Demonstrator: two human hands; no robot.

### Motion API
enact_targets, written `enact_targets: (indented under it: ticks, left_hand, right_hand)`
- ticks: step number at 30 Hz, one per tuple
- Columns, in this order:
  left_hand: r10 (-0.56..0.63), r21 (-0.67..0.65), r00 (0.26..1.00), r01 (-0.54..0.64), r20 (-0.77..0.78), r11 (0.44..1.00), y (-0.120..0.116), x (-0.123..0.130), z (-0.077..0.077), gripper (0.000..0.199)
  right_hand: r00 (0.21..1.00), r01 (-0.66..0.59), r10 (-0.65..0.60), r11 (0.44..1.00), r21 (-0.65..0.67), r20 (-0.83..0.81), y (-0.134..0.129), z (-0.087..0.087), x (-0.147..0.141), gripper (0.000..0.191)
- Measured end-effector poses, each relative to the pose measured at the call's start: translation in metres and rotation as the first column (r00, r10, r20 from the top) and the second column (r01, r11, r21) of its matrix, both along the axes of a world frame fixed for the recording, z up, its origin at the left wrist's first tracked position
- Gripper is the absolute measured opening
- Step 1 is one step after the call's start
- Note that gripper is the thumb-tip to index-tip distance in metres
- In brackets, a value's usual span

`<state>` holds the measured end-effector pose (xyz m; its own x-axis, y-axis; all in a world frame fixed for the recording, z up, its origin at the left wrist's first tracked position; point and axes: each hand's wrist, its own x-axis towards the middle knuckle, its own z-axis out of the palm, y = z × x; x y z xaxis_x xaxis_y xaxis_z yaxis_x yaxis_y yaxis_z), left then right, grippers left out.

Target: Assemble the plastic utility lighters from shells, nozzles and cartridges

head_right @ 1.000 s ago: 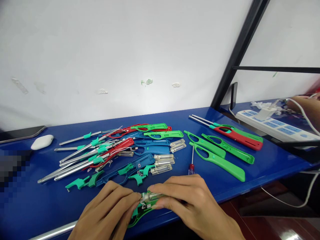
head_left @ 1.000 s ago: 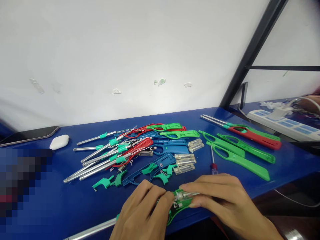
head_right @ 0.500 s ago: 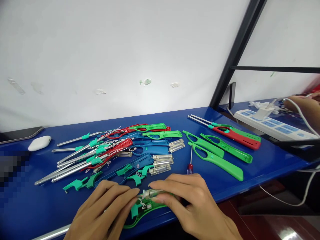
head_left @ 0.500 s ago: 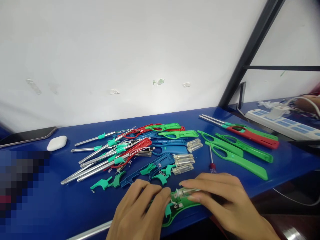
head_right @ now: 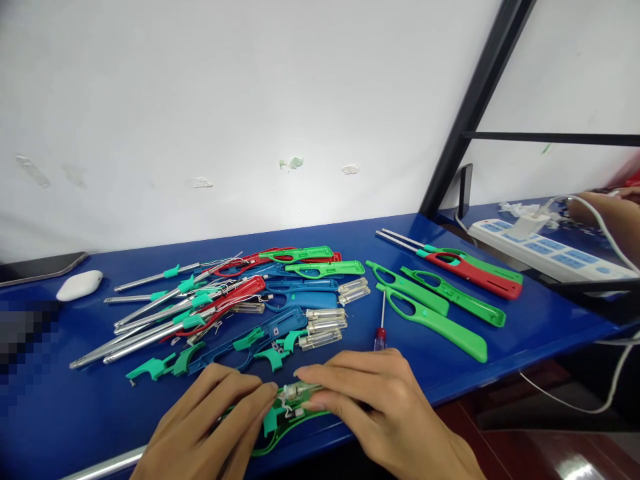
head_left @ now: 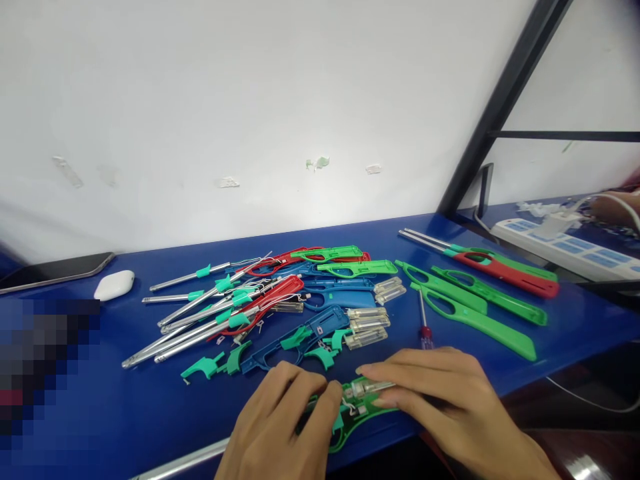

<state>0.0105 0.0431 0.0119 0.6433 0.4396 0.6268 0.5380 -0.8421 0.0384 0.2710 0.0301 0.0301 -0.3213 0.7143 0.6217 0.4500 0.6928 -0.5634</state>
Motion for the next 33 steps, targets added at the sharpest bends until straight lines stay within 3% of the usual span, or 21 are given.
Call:
enact_targets:
  ticks: [19,33]
  left_hand:
    - [0.011,0.013,0.999,-0.011,0.045,1.000,0.0005,0.0077,0.0049,0.027]
    - [0.031,0.021,0.999,-0.031,0.013,0.999,-0.0006,0.0075,0.0037,0.026]
  right_hand:
    - [0.997,-0.014,0.006,0.995,0.095,0.080,-0.0003,0.0012,-0.0011,0.020]
    - [0.992,0.000,-0.004,0.999,0.036,0.122,-0.0012,0.0026,-0.0010,0.020]
